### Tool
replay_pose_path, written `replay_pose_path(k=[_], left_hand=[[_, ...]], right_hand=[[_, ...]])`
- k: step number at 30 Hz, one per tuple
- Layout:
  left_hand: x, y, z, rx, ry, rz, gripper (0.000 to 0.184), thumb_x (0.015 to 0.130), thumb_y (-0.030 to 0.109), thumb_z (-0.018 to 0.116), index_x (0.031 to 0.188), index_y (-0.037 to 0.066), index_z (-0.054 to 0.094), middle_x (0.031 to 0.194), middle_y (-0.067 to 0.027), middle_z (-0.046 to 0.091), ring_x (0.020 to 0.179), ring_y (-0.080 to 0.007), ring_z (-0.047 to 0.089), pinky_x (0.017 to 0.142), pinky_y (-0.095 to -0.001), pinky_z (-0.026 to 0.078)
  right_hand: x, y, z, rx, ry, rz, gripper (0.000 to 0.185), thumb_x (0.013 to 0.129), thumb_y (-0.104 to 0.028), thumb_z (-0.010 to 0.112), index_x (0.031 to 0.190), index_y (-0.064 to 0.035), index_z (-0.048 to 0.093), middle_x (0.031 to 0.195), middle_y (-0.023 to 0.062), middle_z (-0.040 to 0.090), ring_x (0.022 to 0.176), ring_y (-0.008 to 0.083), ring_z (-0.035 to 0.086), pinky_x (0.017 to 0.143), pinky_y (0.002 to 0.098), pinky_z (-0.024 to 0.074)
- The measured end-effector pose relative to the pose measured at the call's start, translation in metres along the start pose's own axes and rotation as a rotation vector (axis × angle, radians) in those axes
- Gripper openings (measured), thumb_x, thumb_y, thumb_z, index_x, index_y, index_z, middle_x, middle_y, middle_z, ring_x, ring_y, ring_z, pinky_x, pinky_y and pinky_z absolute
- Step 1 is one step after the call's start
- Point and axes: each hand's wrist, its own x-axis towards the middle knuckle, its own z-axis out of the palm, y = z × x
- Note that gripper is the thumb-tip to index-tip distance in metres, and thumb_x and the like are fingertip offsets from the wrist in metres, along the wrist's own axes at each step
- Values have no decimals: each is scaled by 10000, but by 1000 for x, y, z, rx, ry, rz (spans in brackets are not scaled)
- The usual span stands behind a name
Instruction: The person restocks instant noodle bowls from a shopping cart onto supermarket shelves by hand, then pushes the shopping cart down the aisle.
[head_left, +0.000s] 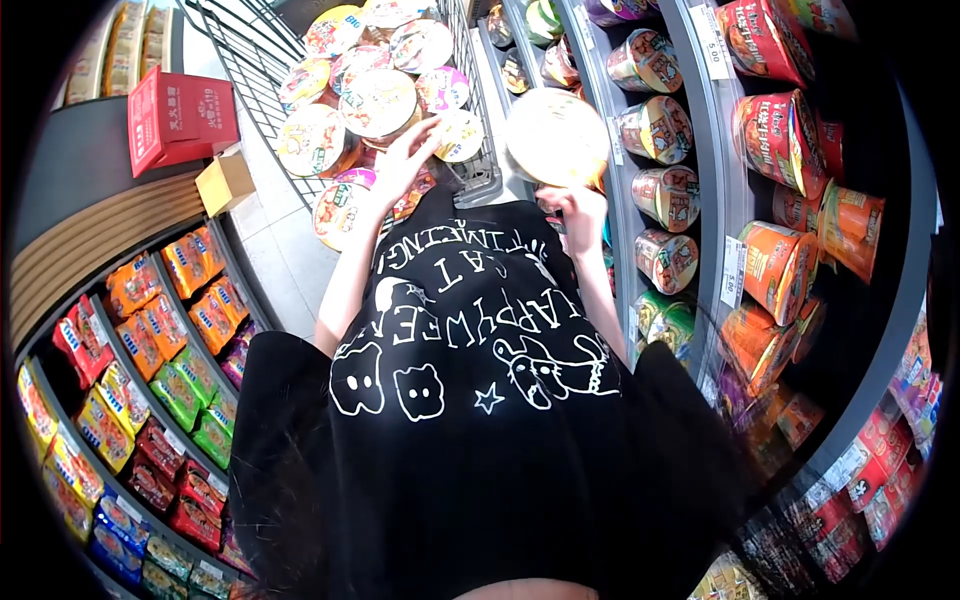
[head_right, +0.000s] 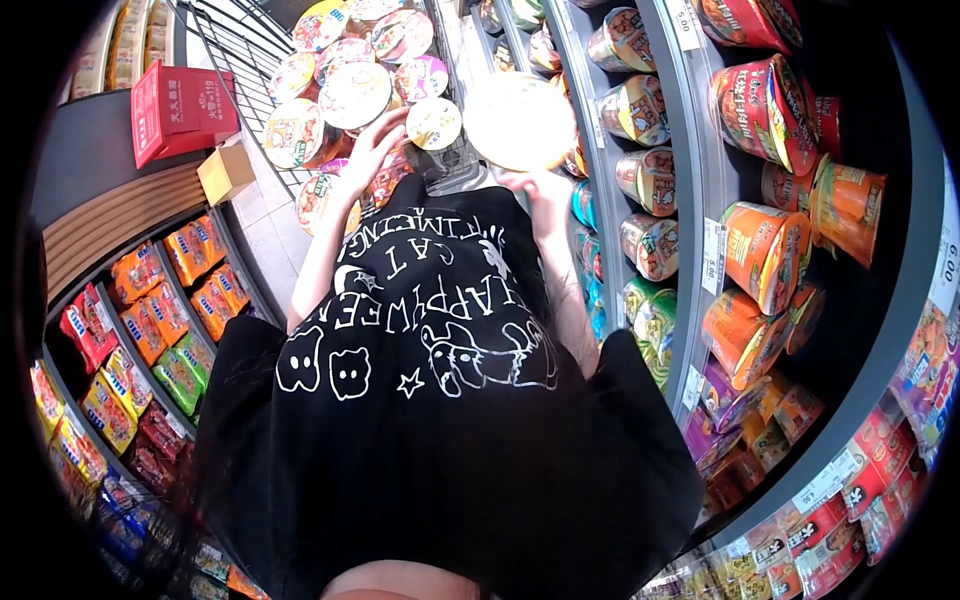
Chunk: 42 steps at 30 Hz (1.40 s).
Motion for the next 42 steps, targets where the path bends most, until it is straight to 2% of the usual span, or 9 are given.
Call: replay_pose_path(k=[5, 10, 20, 22, 26, 29, 33, 37, 42], left_hand=[[4, -31, 0, -664, -128, -406, 554, 801, 404, 473, 1226, 89, 312, 1125, -92, 451, 976, -154, 480, 772, -311, 424], [-8, -13, 2, -75, 48, -361, 602, 701, 196, 646, 1199, 53, 340, 1051, -69, 487, 839, -121, 516, 677, -234, 451], [2, -76, -6, -93, 83, -39, 667, 678, 51, 638, 1240, 27, 281, 1195, -105, 400, 1071, -167, 409, 901, -292, 349], [1, -79, -3, -168, 76, -13, 671, 669, 39, 642, 1237, 25, 285, 1187, -103, 407, 1055, -164, 426, 887, -285, 365], [-3, -77, 2, -1, 177, -29, 619, 655, -14, 616, 1200, 26, 326, 1024, -90, 515, 823, -136, 545, 679, -224, 470], [-9, -59, 8, -118, 107, -213, 644, 676, 68, 638, 1226, 76, 302, 930, -59, 544, 580, -64, 508, 443, -163, 407], [-14, -18, 6, -79, 64, -160, 728, 680, 139, 647, 1276, 94, 230, 878, -44, 543, 516, -58, 460, 444, -168, 394], [-30, 43, -9, 503, 63, 116, 732, 642, 383, 660, 1231, 79, 349, 1283, -155, 242, 1140, -256, 334, 857, -343, 381], [-31, 68, -33, 75, 46, -17, 757, 640, 352, 667, 1246, 68, 315, 1275, -138, 295, 1182, -234, 276, 962, -356, 238]], right_hand=[[45, 27, 38, -78, -525, 93, 381, 851, -230, 379, 629, 31, 544, 654, 123, 592, 676, 194, 587, 623, 265, 435], [74, 87, 42, 82, -624, 241, 416, 845, -254, 395, 585, 25, 562, 632, 106, 596, 645, 172, 586, 606, 236, 428], [86, 119, 47, -358, -559, 129, 423, 794, -359, 465, 645, -3, 639, 547, 24, 596, 507, 92, 492, 541, 218, 410], [88, 115, 49, -409, -505, 368, 353, 797, -330, 497, 854, 8, 582, 635, 66, 602, 493, 54, 489, 413, 187, 388], [85, 112, 52, -265, -265, 475, 437, 769, -328, 550, 1023, 23, 490, 710, 61, 587, 462, 52, 474, 374, 167, 369], [82, 88, 59, -419, -255, 167, 546, 735, -252, 612, 1147, -10, 348, 748, 52, 552, 506, 61, 518, 401, 155, 411], [83, 81, 59, -338, -270, 207, 516, 717, -189, 633, 1129, -24, 369, 792, 76, 553, 530, 73, 537, 415, 167, 438], [73, 41, 65, -7, -211, 168, 448, 751, -129, 589, 1121, -25, 357, 940, 86, 518, 708, 133, 571, 473, 196, 497], [67, -10, 90, 53, -230, 156, 367, 818, -225, 497, 1113, -41, 378, 984, 50, 523, 738, 84, 558, 562, 179, 479]])
